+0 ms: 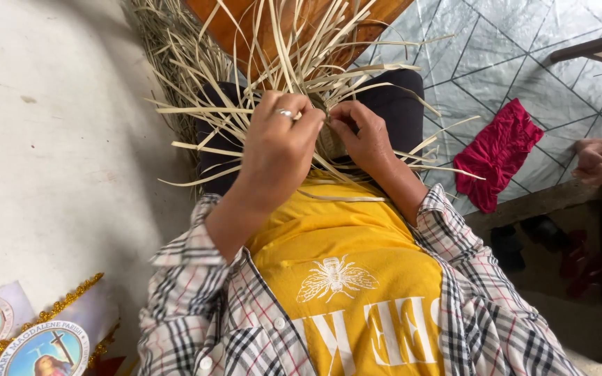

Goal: Weaving dried plant fibers into a circular pattern to form a base for a hat or basket.

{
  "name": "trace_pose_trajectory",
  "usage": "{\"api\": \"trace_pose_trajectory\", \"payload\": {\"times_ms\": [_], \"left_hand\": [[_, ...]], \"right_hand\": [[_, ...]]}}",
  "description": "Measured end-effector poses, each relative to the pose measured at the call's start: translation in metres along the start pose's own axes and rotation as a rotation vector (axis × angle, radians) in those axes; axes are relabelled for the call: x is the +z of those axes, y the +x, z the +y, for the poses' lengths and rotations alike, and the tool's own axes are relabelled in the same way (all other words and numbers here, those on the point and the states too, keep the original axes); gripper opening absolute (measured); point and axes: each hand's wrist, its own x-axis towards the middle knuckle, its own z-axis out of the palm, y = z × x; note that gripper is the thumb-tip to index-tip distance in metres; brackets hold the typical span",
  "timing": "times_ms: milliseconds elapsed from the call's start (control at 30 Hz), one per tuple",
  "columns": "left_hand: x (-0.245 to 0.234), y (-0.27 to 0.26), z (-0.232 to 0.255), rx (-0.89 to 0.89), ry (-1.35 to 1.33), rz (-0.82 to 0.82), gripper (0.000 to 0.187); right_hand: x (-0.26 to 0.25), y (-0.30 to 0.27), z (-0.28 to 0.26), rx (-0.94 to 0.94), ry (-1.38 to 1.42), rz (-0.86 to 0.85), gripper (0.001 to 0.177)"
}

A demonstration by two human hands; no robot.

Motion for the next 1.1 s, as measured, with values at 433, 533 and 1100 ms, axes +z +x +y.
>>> {"api": "trace_pose_trajectory", "payload": {"times_ms": [433,533,1100], "left_hand": [[0.075,-0.038,-0.028,-0.087,0.633,-0.090,0.019],[0.056,-0.042,-0.032,-0.177,0.674,-0.192,0.015],[0.025,-0.075,-0.069,-0.350,0.461,-0.290,0.024]], "right_hand": [[0.001,0.008,0.006,-0.281,-0.166,-0.008,0.008],[0.001,0.007,0.009,-0.305,-0.185,-0.007,0.007],[0.004,0.011,0.021,-0.405,-0.355,-0.043,0.005]]}}
